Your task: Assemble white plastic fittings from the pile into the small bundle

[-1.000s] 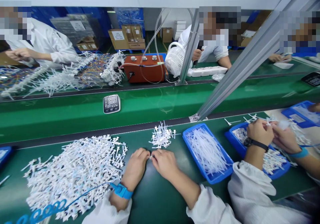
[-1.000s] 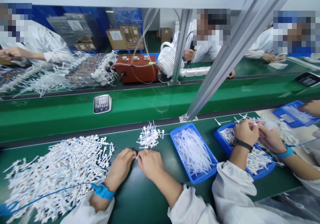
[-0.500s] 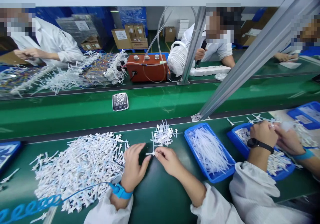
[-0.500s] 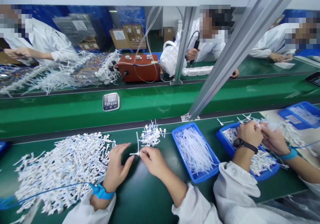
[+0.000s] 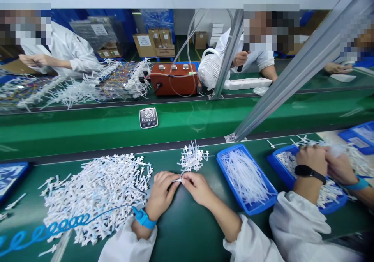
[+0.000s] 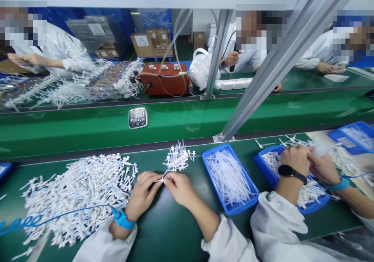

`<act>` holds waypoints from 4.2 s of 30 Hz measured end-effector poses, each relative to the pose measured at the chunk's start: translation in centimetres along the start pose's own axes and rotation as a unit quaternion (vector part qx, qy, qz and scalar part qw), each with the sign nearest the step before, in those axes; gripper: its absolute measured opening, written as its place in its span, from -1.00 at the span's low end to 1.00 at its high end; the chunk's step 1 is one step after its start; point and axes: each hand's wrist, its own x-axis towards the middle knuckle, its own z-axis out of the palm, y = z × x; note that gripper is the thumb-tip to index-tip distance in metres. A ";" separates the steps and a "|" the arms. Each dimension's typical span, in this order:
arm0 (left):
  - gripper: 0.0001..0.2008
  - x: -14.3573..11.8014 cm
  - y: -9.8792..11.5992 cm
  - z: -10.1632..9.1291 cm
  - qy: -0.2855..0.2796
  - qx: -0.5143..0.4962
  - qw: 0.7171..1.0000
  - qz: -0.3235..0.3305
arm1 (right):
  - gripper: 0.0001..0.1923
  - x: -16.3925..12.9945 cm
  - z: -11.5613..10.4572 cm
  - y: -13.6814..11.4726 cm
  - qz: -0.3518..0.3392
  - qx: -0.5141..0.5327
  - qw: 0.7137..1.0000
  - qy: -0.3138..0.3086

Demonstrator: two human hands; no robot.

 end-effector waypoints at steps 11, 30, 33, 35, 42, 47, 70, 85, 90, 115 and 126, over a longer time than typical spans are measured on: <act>-0.85 1.2 0.0 -0.5 0.076 -0.034 0.997 -0.002 | -0.73 -0.1 0.2 -0.3 0.001 -0.005 1.000 0.016; -0.71 5.1 -0.6 -4.0 0.019 0.148 0.986 -0.072 | -0.86 -0.2 0.6 -0.1 -0.022 -0.084 0.996 0.014; -0.72 3.0 -3.7 -7.9 -0.045 0.229 0.961 -0.148 | -0.87 -0.4 0.6 -0.2 -0.014 -0.083 0.996 0.010; -0.74 1.9 -5.0 -9.1 -0.113 0.251 0.946 -0.172 | -0.88 -0.4 0.7 -0.2 -0.010 -0.091 0.996 0.011; -0.76 1.6 -4.9 -7.3 -0.160 0.276 0.934 -0.159 | -0.88 -0.4 1.0 0.1 -0.012 -0.103 0.995 0.014; -0.78 2.6 -4.9 -6.8 -0.156 0.294 0.925 -0.183 | -0.87 -0.4 1.0 0.1 -0.012 -0.103 0.995 0.012; -0.79 3.8 -6.2 -7.0 -0.168 0.245 0.930 -0.215 | -0.87 -0.5 0.9 -0.2 -0.011 -0.095 0.995 0.007; -0.82 3.0 2.6 -2.7 -0.064 0.002 0.985 -0.159 | -0.84 -0.4 0.5 -0.4 -0.034 -0.060 0.997 0.030; -0.82 1.7 2.8 -0.4 -0.023 -0.065 0.982 -0.178 | -0.80 -0.4 0.6 -0.2 -0.040 -0.091 0.995 0.021; -0.78 -0.7 0.1 -1.7 -0.061 -0.050 0.988 -0.130 | -0.84 -0.5 1.0 0.3 -0.036 -0.121 0.992 0.030; -0.78 -0.1 0.1 -2.0 -0.088 -0.041 0.988 -0.122 | -0.83 -0.6 1.0 0.6 -0.046 -0.166 0.984 0.035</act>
